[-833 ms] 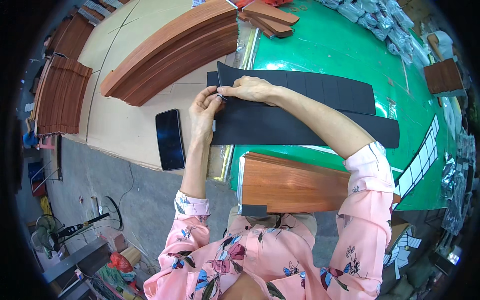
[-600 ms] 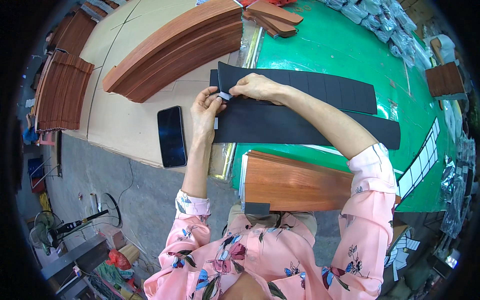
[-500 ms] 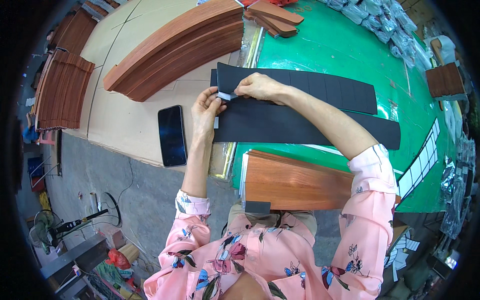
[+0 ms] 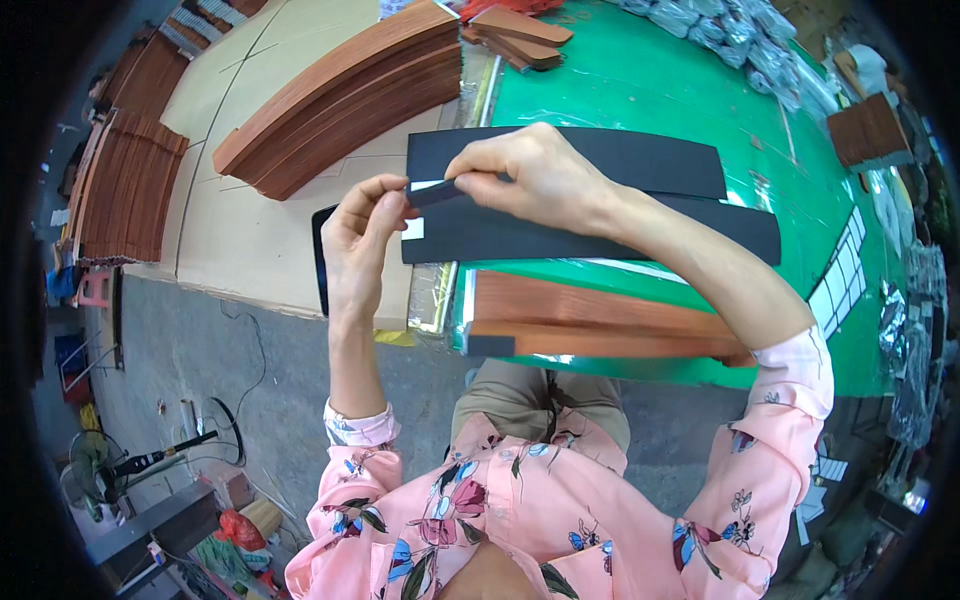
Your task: The recorder is applying black adhesive or padding strips to curved wooden furniture components in a workshop setting.
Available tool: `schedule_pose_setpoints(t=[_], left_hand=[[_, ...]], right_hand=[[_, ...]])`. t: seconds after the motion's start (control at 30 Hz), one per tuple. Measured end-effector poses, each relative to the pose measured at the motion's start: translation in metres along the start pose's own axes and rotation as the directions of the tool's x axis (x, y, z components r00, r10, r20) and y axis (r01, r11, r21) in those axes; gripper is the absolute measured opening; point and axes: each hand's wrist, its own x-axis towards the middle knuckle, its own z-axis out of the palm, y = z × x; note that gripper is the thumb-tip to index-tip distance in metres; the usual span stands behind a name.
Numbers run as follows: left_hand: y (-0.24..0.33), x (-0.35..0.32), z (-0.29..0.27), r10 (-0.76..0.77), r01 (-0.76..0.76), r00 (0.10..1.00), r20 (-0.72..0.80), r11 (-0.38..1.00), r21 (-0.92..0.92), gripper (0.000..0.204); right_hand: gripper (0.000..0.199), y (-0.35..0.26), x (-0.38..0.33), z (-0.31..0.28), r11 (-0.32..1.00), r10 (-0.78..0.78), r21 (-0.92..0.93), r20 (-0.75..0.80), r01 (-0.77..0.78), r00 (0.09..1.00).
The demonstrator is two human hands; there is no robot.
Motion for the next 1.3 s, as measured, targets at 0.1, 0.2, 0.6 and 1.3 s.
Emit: schedule_pose_setpoints(t=[0.1,0.2,0.6,1.3], left_hand=[[0.022,-0.031,0.013,0.032,-0.046,0.989,0.147,0.995,0.093,0.016],[0.038,-0.064,0.036,0.158,-0.183,0.926,0.342,0.982,0.044,0.018],[0.061,-0.16,0.136,0.186,-0.239,0.82,0.542,0.971,0.028,0.015],[0.001,-0.159,0.245,0.456,-0.809,0.411,0.789,0.581,0.086,0.041]], right_hand=[[0.011,-0.027,-0.038,-0.012,0.929,-0.321,-0.232,-0.12,0.288,0.939],[0.013,-0.052,-0.086,-0.025,0.821,-0.486,-0.473,-0.283,0.321,0.827],[0.024,-0.088,-0.273,-0.041,0.651,-0.6,-0.734,-0.342,0.193,0.723],[0.027,-0.01,-0.374,-0.057,0.953,-0.074,-0.298,-0.422,-0.061,0.904]])
